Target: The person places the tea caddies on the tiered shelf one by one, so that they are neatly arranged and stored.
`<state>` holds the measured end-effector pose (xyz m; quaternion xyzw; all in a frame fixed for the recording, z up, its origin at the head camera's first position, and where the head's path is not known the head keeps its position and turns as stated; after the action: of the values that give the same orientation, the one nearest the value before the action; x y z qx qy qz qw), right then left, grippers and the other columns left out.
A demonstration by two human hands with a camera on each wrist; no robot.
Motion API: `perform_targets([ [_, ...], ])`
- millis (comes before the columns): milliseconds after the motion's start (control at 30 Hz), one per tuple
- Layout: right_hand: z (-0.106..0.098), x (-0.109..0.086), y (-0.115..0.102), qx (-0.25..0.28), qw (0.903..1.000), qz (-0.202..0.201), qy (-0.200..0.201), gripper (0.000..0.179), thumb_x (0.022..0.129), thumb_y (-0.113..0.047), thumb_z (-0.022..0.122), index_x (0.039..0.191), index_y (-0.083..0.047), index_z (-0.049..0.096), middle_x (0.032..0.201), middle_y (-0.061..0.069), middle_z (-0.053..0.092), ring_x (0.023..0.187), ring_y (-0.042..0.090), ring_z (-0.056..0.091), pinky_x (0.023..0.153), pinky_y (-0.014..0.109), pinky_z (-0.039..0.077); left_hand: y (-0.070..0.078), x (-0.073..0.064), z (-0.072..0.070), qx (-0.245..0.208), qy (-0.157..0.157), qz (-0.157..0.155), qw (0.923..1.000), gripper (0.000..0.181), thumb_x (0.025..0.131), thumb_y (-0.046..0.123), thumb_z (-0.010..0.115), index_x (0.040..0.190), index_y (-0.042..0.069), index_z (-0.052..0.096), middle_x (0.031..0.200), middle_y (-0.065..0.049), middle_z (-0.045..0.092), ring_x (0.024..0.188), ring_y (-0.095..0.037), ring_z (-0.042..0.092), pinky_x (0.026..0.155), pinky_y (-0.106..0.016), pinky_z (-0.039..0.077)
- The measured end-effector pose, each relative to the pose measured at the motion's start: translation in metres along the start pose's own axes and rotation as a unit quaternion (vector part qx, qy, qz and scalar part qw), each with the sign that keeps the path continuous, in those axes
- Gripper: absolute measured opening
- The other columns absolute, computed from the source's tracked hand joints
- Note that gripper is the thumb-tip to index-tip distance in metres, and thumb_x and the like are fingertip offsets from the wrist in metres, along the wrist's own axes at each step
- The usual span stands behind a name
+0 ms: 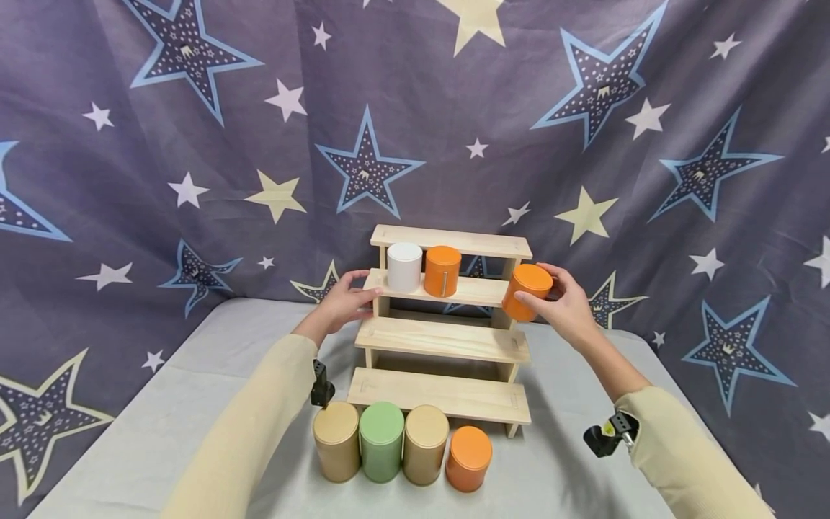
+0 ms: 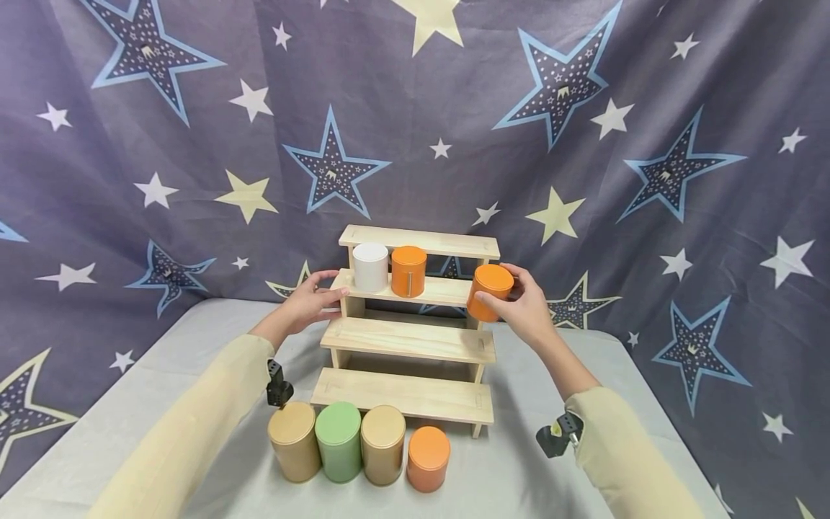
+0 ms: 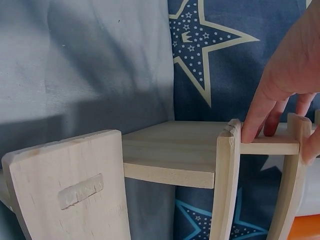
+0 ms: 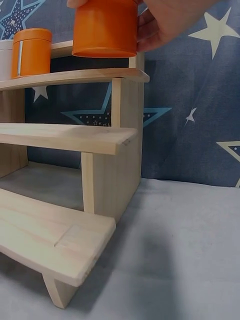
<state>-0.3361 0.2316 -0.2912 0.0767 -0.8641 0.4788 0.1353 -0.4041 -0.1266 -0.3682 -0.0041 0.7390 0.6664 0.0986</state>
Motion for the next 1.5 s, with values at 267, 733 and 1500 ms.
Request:
perform_targets([
  [267,0.01,0.009,-0.003,0.02,0.9997,0.008,-0.015,0.079,0.08,-0.036,0.073,0.142,-0.007,0.033,0.131,0.017,0.049,0.113,0.032,0.053,0.1,0.048,0.047,0.0,-0.001,0.0,0.001,-0.003,0.0,1.0,0.064,0.094,0.017,0.057,0.146,0.017,0.02,0.139,-0.025,0.038,0.124,-0.039,0.046,0.101,-0.048,0.046],
  [733,0.024,0.023,-0.014,0.017,0.9996,0.015,-0.013,0.081,0.077,-0.037,0.076,0.142,-0.01,0.034,0.128,0.015,0.05,0.111,0.03,0.053,0.096,0.046,0.05,0.0,-0.002,0.0,-0.005,-0.004,0.001,1.0,0.064,0.093,0.016,0.058,0.146,0.016,0.021,0.14,-0.025,0.037,0.125,-0.039,0.046,0.101,-0.048,0.045],
  [1500,0.038,0.04,-0.022,0.025,0.9996,0.013,-0.009,0.077,0.079,-0.032,0.076,0.141,-0.01,0.036,0.128,0.014,0.051,0.108,0.029,0.052,0.098,0.042,0.048,-0.003,0.004,0.0,-0.007,-0.006,0.007,0.9999,0.064,0.093,0.016,0.058,0.146,0.016,0.021,0.138,-0.025,0.039,0.121,-0.038,0.047,0.1,-0.047,0.047],
])
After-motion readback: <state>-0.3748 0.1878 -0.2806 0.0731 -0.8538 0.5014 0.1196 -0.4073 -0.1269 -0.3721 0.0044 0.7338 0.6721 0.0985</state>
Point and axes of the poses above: each hand's wrist, its own x-axis towards the middle knuckle, its own z-axis out of the palm, y = z × x, the point moved 8 cm from there along x, towards the middle knuckle
